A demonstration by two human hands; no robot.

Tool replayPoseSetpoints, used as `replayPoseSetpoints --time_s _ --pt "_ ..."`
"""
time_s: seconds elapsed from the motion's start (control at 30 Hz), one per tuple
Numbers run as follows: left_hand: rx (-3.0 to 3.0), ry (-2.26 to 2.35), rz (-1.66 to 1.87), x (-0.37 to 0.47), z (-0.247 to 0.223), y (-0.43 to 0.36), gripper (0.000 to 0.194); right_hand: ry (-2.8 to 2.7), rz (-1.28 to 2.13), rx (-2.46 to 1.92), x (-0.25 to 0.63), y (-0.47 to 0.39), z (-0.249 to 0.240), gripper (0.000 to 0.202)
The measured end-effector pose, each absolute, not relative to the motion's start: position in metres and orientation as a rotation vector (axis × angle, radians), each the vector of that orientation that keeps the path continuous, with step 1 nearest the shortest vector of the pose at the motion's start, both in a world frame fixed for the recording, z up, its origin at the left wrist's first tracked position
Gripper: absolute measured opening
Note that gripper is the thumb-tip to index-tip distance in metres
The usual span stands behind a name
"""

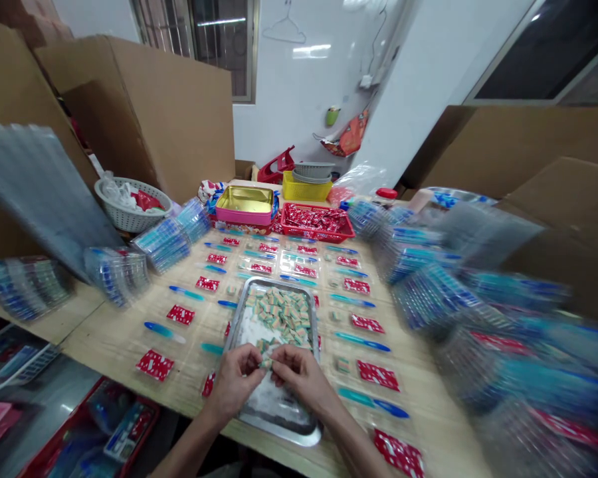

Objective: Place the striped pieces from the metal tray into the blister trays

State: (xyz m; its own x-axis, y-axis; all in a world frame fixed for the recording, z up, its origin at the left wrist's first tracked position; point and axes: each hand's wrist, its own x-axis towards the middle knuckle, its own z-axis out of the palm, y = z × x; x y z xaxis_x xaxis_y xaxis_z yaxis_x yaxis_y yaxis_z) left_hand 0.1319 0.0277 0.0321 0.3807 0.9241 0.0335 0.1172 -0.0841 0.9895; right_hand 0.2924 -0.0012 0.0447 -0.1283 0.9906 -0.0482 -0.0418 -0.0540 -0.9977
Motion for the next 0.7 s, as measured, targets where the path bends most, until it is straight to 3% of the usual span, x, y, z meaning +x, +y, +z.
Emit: replayPoseSetpoints --time_s 0.37,0.7 --pt "1.08 0.887 0.828 0.132 0.041 0.021 0.014 -1.31 1.317 -1.223 0.293 -0.003 0.041 0.03" --pt "1.104 0.959 0.766 0.128 0.05 0.026 0.018 -1.366 1.356 -1.233 0.294 -0.001 0.039 0.018"
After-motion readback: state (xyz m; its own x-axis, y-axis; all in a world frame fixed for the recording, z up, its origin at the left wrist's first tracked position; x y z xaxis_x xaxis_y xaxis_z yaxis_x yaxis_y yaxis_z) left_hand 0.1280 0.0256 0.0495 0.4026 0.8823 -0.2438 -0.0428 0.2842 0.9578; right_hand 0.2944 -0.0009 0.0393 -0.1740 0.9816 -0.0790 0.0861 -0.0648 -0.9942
